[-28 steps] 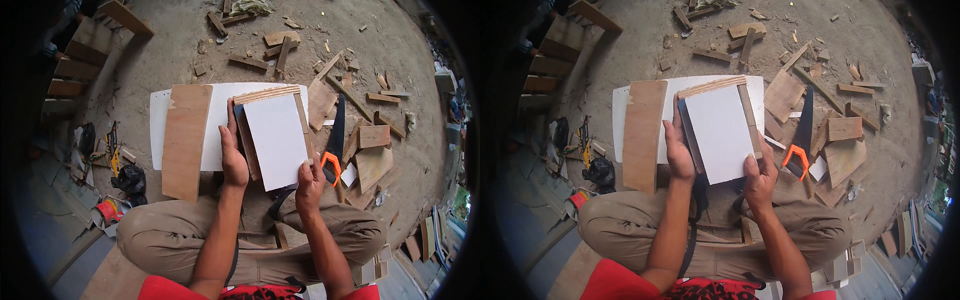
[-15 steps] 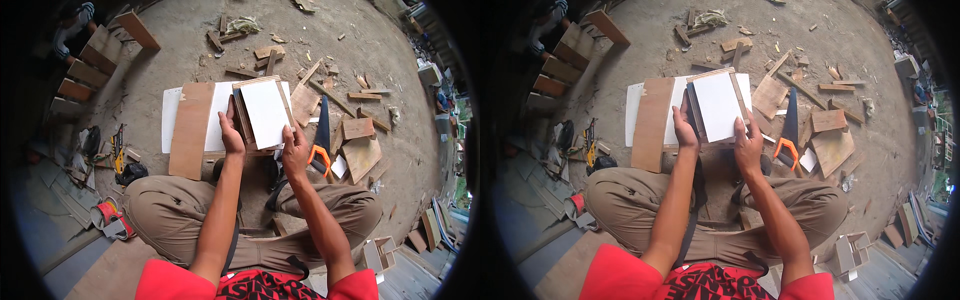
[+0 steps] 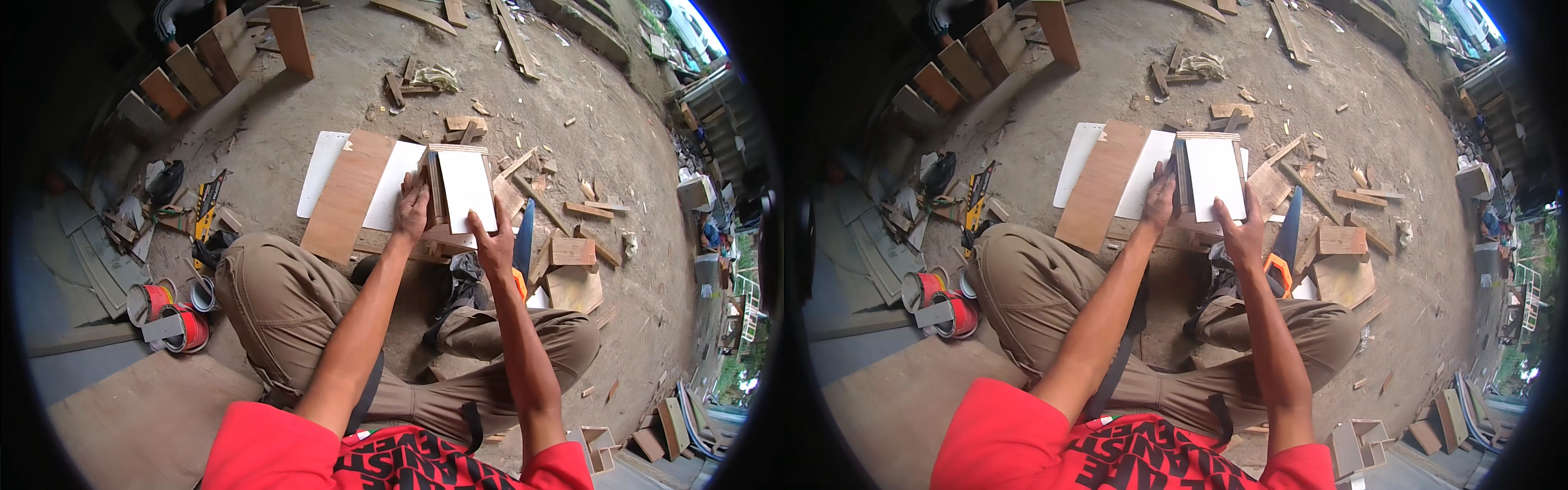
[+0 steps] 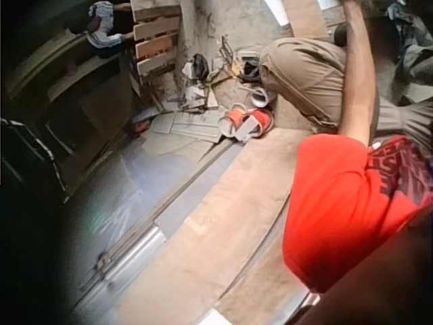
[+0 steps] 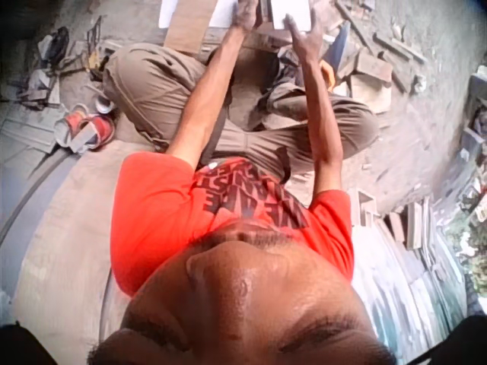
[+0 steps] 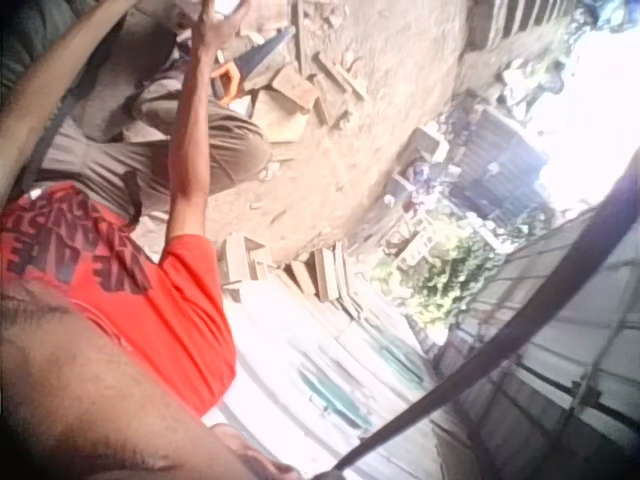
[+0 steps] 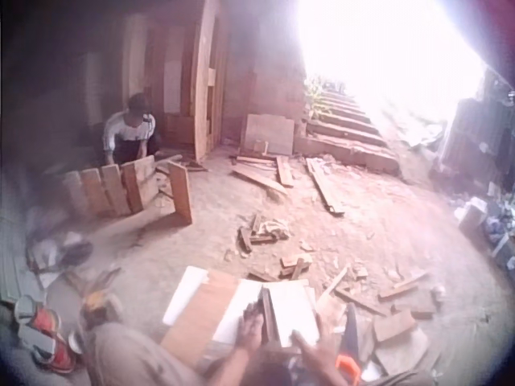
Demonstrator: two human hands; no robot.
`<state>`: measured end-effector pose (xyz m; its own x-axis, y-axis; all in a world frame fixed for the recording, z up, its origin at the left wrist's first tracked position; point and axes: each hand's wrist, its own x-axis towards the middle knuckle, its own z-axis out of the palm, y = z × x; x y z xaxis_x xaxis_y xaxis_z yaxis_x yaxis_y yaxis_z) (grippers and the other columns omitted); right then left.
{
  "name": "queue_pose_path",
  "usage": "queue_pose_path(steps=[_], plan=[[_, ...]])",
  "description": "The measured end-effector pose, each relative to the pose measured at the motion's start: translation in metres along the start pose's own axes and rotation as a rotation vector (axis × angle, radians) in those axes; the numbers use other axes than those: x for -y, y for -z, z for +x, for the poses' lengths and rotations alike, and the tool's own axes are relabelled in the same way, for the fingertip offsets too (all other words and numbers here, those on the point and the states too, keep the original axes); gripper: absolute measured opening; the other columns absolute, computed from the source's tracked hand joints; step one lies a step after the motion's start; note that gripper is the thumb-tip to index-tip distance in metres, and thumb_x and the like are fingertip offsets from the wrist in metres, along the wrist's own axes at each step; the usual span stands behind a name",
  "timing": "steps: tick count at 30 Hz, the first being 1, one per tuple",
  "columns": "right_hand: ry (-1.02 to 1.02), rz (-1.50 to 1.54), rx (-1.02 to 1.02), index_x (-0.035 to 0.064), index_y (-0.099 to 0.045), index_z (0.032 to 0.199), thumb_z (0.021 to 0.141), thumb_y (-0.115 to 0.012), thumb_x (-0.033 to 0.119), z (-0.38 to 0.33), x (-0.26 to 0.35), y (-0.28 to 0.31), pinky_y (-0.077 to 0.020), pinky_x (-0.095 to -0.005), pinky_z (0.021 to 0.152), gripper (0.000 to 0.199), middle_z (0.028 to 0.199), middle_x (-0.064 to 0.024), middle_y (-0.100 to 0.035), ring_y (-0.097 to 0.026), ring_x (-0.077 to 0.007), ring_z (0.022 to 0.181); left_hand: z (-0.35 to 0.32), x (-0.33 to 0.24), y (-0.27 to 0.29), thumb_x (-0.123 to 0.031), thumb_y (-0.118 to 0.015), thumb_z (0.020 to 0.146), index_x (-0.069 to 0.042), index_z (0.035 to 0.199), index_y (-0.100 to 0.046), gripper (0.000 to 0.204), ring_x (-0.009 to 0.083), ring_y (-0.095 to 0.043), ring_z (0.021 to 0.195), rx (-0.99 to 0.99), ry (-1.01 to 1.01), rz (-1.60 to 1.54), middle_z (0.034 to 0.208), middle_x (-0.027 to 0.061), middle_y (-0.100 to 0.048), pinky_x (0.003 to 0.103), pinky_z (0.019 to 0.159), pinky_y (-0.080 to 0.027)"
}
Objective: The person sits on the floor and assembles a small wooden box by cutting a piece of wood with a hand saw, fitting a white panel into a frame, and tapping the joints with a hammer. The person repeatedly adjusts and inspects the assembled box.
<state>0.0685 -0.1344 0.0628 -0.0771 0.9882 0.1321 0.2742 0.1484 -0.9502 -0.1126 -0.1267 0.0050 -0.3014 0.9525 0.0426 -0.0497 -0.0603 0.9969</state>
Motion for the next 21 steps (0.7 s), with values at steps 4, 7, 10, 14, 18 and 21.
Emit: queue_pose_path(steps=[4,7,10,14,18,21], plan=[[-0.075,0.237,0.125,-0.0050,-0.038,0.148,0.099,-0.064,0.020,0.005,-0.005,0.012,-0.0435,-0.0313,0.105,0.061,0.142,-0.0153,-0.053,-0.054,-0.0190,0.126,0.000,0.003,0.001,-0.047,-0.051,0.102,0.006,0.152,-0.029,0.076,0.0324,-0.021,0.151,-0.069,0.067,-0.139,0.156,0.0242,-0.035,0.041,0.121,-0.021],[-0.109,0.413,0.172,-0.0017,-0.043,0.147,0.102,-0.060,0.018,0.005,-0.008,0.021,-0.0443,-0.0312,0.104,0.052,0.137,-0.0108,-0.057,-0.056,-0.0163,0.121,0.000,-0.002,0.007,-0.064,-0.065,0.088,0.008,0.154,-0.019,0.108,0.0347,-0.031,0.145,-0.053,0.190,-0.157,0.155,0.0279,-0.033,0.042,0.118,-0.029],[-0.214,0.616,0.202,0.0056,-0.050,0.142,0.104,-0.055,0.025,0.007,-0.029,0.037,-0.0470,-0.0341,0.100,0.043,0.129,-0.0054,-0.062,-0.059,-0.0151,0.116,-0.001,-0.019,-0.002,-0.066,-0.078,0.075,0.005,0.149,-0.029,0.113,0.0340,-0.047,0.132,-0.008,0.232,-0.158,0.148,0.0253,-0.040,0.041,0.110,-0.041],[-0.290,0.856,0.155,0.0072,-0.051,0.138,0.105,-0.052,0.026,0.003,-0.049,0.052,-0.0461,-0.0380,0.103,0.039,0.127,-0.0073,-0.063,-0.061,-0.0174,0.116,-0.018,-0.055,-0.026,-0.062,-0.082,0.073,0.002,0.143,-0.036,0.106,0.0297,-0.058,0.117,-0.030,0.305,-0.345,0.140,0.0244,-0.046,0.039,0.097,-0.051],[-0.367,1.050,0.160,0.0028,-0.053,0.132,0.103,-0.055,0.020,0.000,-0.057,0.033,-0.0484,-0.0491,0.106,0.034,0.123,-0.0109,-0.065,-0.065,-0.0225,0.110,0.006,-0.043,-0.017,-0.053,-0.082,0.078,0.001,0.135,-0.048,0.086,0.0262,-0.064,0.105,-0.254,0.223,-0.147,0.126,0.0230,-0.059,0.036,0.088,-0.054],[-0.451,1.034,0.246,-0.0003,-0.056,0.127,0.102,-0.056,0.020,-0.007,-0.066,0.029,-0.0503,-0.0483,0.105,0.032,0.120,-0.0132,-0.066,-0.065,-0.0231,0.110,0.015,-0.052,-0.005,-0.039,-0.080,0.083,0.003,0.102,-0.071,0.046,0.0240,-0.070,0.086,-0.304,0.193,-0.052,0.095,0.0142,-0.075,0.036,0.080,-0.055]])
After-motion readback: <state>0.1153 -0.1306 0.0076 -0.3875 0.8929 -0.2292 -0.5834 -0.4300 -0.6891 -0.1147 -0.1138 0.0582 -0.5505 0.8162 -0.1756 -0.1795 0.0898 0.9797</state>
